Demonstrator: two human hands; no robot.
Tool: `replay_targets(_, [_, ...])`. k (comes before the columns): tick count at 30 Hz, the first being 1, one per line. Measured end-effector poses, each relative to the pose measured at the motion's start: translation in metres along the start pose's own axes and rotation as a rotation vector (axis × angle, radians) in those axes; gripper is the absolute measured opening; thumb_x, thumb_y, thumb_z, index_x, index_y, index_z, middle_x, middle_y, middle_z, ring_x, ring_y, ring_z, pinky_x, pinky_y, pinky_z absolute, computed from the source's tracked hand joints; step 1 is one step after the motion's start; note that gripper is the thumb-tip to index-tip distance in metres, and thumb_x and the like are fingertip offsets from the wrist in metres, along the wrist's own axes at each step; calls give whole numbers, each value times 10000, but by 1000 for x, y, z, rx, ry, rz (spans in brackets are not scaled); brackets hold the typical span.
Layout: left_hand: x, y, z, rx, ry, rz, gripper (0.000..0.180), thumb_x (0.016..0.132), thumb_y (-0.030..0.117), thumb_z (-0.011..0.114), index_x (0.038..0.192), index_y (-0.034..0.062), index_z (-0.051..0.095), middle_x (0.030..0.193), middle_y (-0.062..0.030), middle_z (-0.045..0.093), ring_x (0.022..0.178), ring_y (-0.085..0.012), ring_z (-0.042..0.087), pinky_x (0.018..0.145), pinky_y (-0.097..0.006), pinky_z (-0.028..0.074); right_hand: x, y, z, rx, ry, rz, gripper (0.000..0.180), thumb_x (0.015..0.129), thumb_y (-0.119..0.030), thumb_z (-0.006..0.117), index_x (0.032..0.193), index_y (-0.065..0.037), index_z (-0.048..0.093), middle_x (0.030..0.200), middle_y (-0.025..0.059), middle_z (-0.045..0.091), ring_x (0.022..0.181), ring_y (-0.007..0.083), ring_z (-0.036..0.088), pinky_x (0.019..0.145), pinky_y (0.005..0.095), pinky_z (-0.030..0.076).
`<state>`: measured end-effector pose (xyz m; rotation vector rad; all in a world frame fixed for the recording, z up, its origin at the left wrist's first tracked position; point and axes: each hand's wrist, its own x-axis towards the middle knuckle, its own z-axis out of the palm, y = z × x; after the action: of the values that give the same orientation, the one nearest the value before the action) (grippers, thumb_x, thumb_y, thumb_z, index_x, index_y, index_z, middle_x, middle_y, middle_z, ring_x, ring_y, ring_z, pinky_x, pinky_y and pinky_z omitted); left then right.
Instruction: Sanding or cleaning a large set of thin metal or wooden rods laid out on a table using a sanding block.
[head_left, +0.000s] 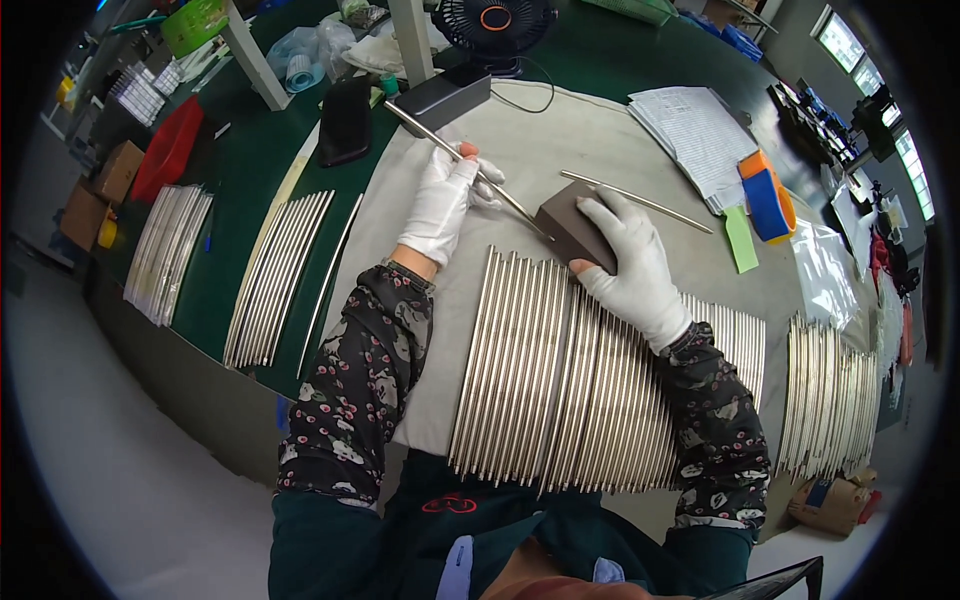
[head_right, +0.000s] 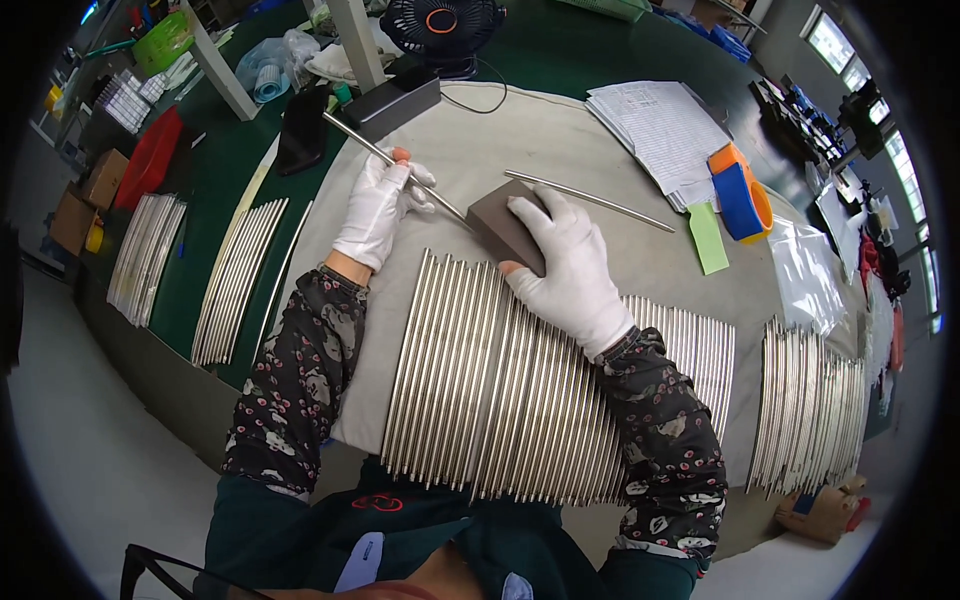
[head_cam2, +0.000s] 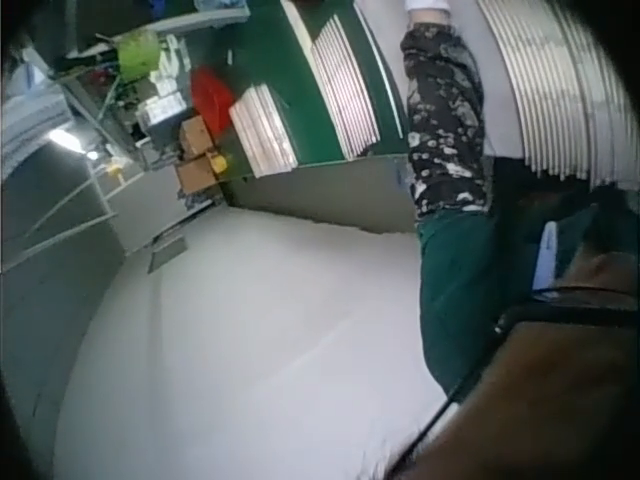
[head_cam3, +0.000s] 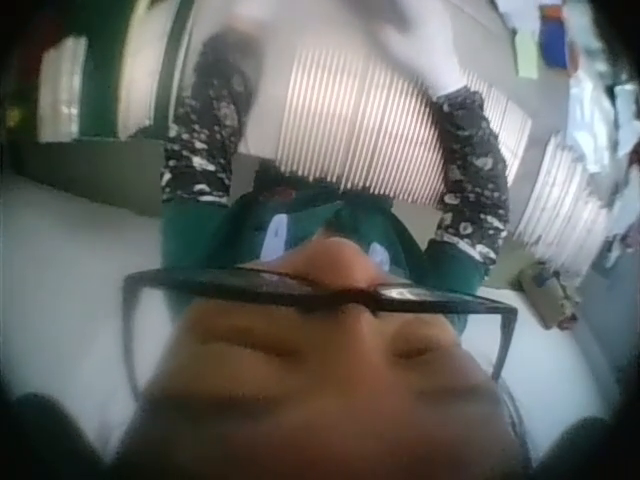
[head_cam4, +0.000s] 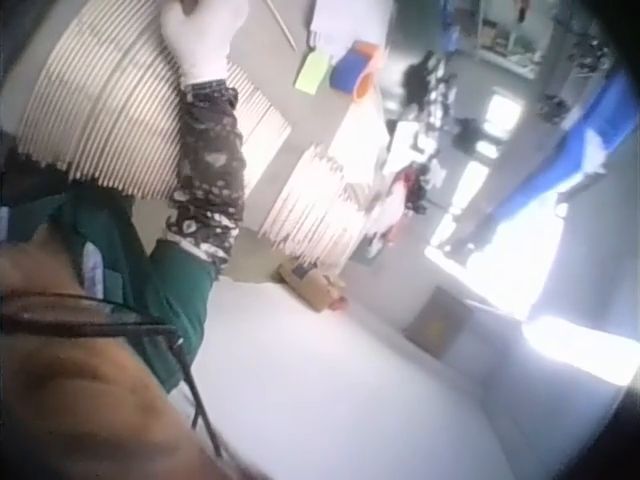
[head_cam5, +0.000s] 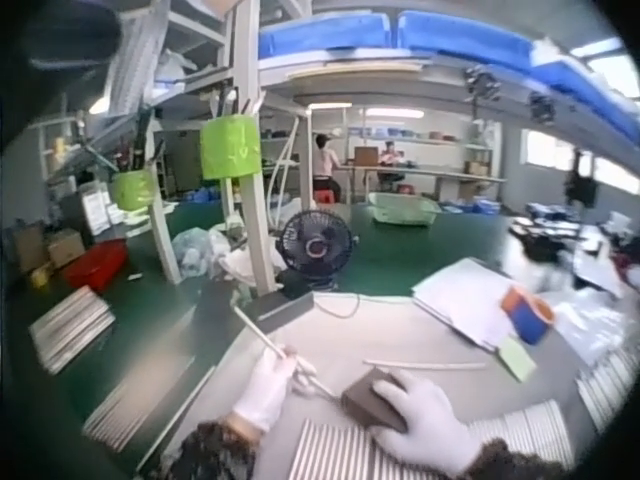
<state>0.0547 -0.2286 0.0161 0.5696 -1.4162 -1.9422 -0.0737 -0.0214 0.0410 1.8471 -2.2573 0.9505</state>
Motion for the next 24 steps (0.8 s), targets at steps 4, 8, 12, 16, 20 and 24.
replay_targets(4, [-4, 0, 1, -7, 6, -13, 124, 981, 112, 459, 1098, 73, 454, 864, -125, 615, 646, -139, 576, 609, -333, 554, 10, -3, -3, -149, -75, -63, 603, 678, -220, 731, 1241, -101, 552, 1321, 207, 451, 1150, 367, 478, 966, 435, 397])
replay_targets(8, [-4, -1, 2, -13, 15, -29, 119, 982, 118, 461, 1092, 74, 449, 867, -131, 608, 639, -139, 571, 606, -332, 553, 8, -5, 1, -250, -6, -45, 591, 673, -215, 727, 1233, -128, 557, 1309, 208, 447, 1112, 355, 490, 933, 438, 405])
replay_targets(12, [-5, 2, 6, -8, 75, -28, 111, 981, 122, 468, 1078, 71, 451, 875, -135, 610, 634, -137, 569, 587, -330, 553, 15, -1, -1, -299, -2, -10, 591, 678, -212, 722, 1240, -133, 557, 1318, 212, 441, 1086, 358, 493, 928, 446, 405])
replay_targets(16, [1, -2, 10, 12, 72, -53, 95, 982, 122, 470, 1058, 69, 449, 880, -152, 617, 630, -131, 569, 571, -325, 561, 14, -18, -1, -184, -14, -166, 577, 677, -212, 722, 1225, -132, 559, 1306, 210, 450, 1074, 356, 502, 895, 438, 419])
replay_targets(20, [3, 0, 8, 22, 81, -35, 107, 983, 144, 478, 1051, 69, 442, 874, -161, 620, 614, -133, 588, 562, -326, 577, 23, -2, -3, -401, 40, 42, 561, 671, -200, 721, 1207, -113, 579, 1271, 206, 489, 1077, 363, 510, 889, 434, 423])
replay_targets(24, [3, 1, 6, 18, 83, -38, 141, 981, 152, 482, 1073, 67, 418, 873, -156, 626, 578, -139, 594, 521, -318, 571, 20, -27, -1, -144, -23, -174, 569, 673, -174, 706, 1221, -104, 571, 1285, 221, 480, 1082, 373, 502, 925, 448, 396])
